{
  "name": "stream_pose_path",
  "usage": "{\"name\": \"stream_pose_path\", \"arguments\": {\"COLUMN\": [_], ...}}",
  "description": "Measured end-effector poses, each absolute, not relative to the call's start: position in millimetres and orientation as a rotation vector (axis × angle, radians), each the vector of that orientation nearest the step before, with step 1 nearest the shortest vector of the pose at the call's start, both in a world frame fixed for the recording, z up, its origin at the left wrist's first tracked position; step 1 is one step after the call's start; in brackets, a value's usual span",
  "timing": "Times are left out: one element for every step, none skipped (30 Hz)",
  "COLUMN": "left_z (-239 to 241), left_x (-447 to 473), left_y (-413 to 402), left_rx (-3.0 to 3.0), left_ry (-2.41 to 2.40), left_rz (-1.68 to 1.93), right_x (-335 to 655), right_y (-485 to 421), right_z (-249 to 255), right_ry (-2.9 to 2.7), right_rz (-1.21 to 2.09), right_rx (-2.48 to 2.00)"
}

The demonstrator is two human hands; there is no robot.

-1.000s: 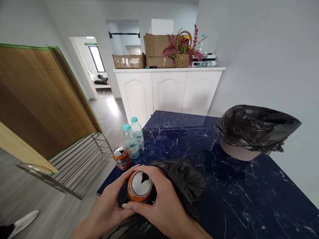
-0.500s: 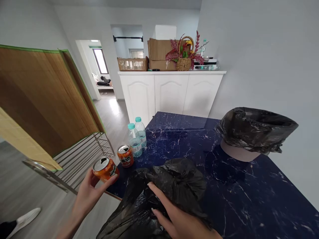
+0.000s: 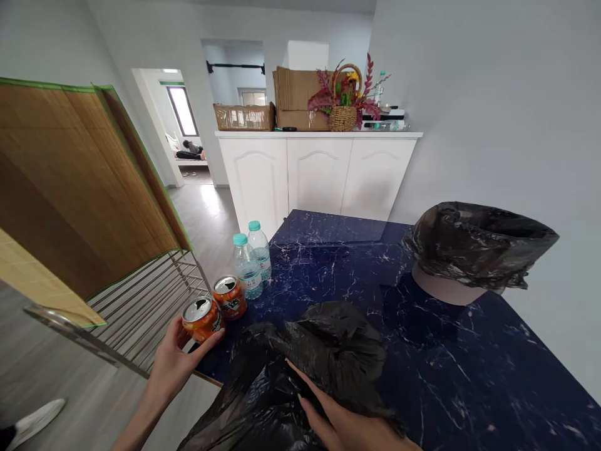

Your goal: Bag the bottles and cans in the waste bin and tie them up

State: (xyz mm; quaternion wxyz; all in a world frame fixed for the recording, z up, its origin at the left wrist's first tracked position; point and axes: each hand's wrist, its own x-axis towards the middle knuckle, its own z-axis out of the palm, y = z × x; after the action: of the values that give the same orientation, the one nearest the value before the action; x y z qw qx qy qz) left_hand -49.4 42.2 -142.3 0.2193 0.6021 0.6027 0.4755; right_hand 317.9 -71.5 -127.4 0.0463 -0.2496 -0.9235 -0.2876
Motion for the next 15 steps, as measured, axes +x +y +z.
{"name": "stream_pose_path", "arguments": {"left_z": [-142.6,-142.7,-142.7,-142.7,-142.9,-143.3,-143.9,-144.7,-145.5,-146.1,-146.4,-146.0,-144.8,-142.8,-139.9], "left_x": [-48.2,-46.9,-45.7,-44.6,-43.8,-43.4,-43.3,-43.5,-43.9,-44.5,-45.1,-45.6,-45.9,-46.2,-46.4], "left_y": [42.6,43.0,43.4,43.8,44.1,44.3,44.2,43.9,43.3,42.4,41.1,39.2,36.7,33.5,29.5], "left_rx": [1.670,1.676,1.681,1.688,1.697,1.705,1.710,1.716,1.727,1.744,1.769,1.806,1.859,1.926,2.001], "left_ry": [1.662,1.654,1.649,1.648,1.646,1.644,1.642,1.643,1.644,1.645,1.649,1.661,1.685,1.726,1.782], "left_rz": [1.307,1.300,1.295,1.290,1.287,1.286,1.290,1.292,1.291,1.289,1.290,1.316,1.371,1.443,1.535], "right_x": [319.1,319.5,319.5,319.2,318.9,318.8,319.0,319.6,320.7,322.1,323.7,325.4,326.8,327.7,327.7], "right_y": [-72.1,-72.7,-73.6,-74.6,-75.6,-76.6,-77.6,-78.4,-79.1,-79.6,-80.1,-80.7,-81.5,-82.4,-83.6], "right_z": [-127.8,-127.7,-127.4,-127.2,-127.7,-128.9,-131.1,-134.0,-137.4,-140.8,-143.7,-145.7,-146.4,-145.7,-143.4], "right_ry": [-2.793,-2.779,-2.796,-2.830,-2.869,-2.900,-2.916,-2.909,-2.877,-2.830,-2.786,-2.762,-2.763,-2.780,-2.805], "right_rz": [-0.528,-0.494,-0.792,-0.862,-0.920,-0.962,-0.972,-0.957,-0.920,-0.871,-0.826,-0.805,-0.818,-0.869,-0.941], "right_rx": [-0.821,-0.835,-0.803,-0.797,-0.791,-0.787,-0.786,-0.791,-0.794,-0.790,-0.777,-0.757,-0.739,-0.722,-0.708]}}
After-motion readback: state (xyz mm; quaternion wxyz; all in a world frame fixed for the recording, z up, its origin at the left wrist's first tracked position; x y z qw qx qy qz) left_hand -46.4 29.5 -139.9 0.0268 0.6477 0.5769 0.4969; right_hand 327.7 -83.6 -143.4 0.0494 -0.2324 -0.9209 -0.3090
